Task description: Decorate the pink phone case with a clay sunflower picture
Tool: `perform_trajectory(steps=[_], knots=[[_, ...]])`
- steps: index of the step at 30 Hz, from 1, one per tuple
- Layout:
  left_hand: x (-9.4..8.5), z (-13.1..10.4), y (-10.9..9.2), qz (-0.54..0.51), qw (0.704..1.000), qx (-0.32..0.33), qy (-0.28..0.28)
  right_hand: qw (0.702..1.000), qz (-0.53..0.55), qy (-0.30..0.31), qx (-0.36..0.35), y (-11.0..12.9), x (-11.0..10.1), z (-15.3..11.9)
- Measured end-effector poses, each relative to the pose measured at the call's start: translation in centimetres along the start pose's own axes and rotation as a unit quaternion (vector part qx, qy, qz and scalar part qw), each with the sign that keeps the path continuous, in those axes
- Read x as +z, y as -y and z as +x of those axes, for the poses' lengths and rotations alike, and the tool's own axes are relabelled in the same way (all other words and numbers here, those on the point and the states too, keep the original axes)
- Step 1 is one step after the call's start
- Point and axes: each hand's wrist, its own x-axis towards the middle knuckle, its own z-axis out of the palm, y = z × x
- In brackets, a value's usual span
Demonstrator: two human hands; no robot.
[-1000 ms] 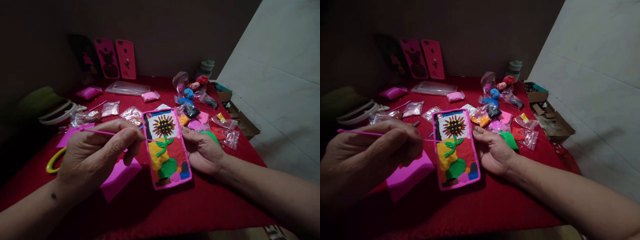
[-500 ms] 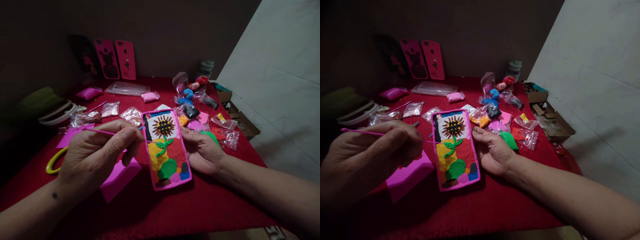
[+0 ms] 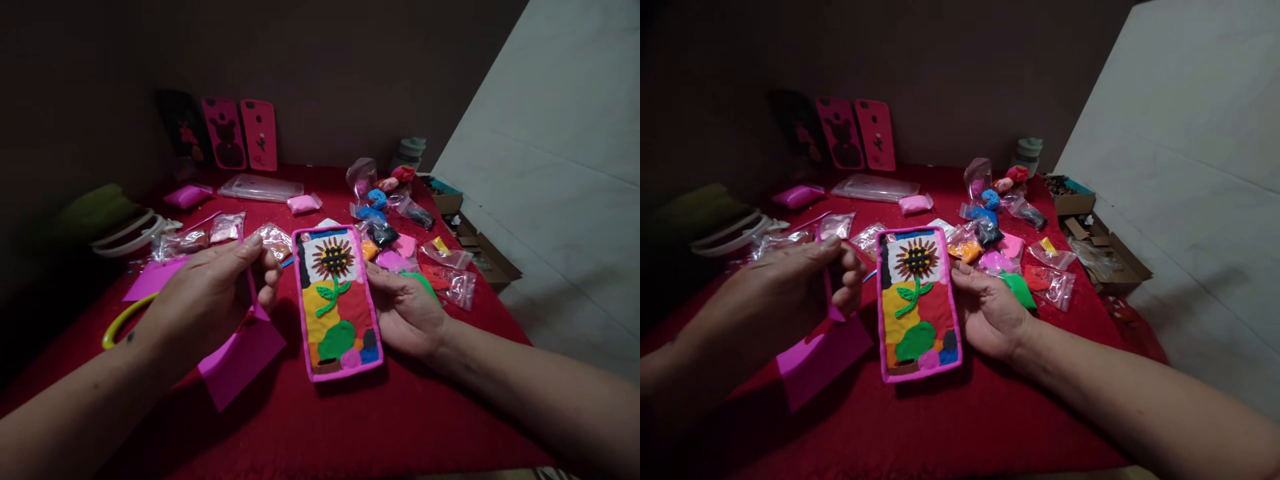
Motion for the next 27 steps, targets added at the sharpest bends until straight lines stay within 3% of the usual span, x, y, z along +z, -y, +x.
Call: perform_trajectory(steps=[11,19,27], knots=[[0.1,0.2,1.3,-0.071,0.988,-0.116,0.073,1.000,-0.005,0.026,-0.011,-0.2,-0.4,0.1],[0.3,0.2,1.3,-0.127,0.976,-0.137,0.112,0.999,-0.013,0.043,-0.010,-0.1,-0.5,0.0],[0.5,0.1,1.5,-0.143,0.974,-0.132,0.113,0.998,-0.003,0.058,-0.009,-0.1,-0.5,0.0]])
